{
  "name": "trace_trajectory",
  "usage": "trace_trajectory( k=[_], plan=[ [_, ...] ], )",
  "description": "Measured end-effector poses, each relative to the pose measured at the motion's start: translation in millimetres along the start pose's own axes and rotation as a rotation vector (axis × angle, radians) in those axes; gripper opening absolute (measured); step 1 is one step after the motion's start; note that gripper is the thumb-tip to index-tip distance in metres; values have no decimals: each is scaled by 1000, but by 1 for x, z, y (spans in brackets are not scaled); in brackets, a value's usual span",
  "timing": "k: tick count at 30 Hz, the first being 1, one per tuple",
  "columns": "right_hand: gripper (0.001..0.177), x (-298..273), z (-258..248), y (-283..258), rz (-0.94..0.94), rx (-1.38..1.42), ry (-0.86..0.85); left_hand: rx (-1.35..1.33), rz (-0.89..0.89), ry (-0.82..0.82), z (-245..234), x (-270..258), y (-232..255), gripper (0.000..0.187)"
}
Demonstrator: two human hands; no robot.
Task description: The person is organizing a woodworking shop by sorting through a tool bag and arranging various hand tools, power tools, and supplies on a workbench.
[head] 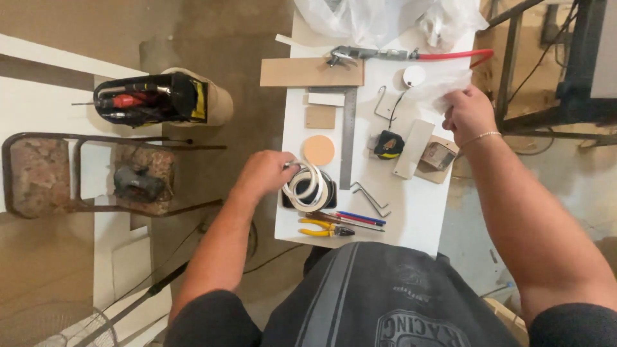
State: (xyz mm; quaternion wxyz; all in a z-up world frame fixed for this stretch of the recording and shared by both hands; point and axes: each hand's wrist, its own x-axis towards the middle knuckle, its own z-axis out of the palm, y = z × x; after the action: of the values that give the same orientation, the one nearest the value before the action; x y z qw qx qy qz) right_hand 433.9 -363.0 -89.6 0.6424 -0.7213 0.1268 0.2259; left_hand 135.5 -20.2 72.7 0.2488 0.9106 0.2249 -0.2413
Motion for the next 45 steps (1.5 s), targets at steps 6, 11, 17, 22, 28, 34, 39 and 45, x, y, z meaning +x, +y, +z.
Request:
trace_trajectory(
  k=[6, 11, 17, 22, 28, 34, 39, 45],
  plan=[
    [21, 8, 46, 5, -14, -177, -88, 250, 86, -107, 19, -38, 10, 25],
    [26, -10, 66, -19, 36, -151, -125, 243, 113, 47, 56, -32, 1, 27],
    [26, -56, 61, -43, 130, 57, -154, 84, 117, 167, 44, -27, 10, 45],
    [20, -119, 14, -33, 114, 262, -184, -175, 74, 191, 38, -10, 54, 44],
    [8, -195, -28, -29, -78, 74, -363, -652, 90, -228, 71, -28, 170, 68],
    [12, -217, -61, -43, 7, -133, -455, -957, -126, -142, 164, -29, 206, 37],
    [13, -176, -110, -26, 169, -13, -641, -1338, -253, 159, 190, -38, 220, 24],
    [7, -173, -166, -49, 9, -97, -850, -953, -432, 220, 259, -64, 257, 29]
  ],
)
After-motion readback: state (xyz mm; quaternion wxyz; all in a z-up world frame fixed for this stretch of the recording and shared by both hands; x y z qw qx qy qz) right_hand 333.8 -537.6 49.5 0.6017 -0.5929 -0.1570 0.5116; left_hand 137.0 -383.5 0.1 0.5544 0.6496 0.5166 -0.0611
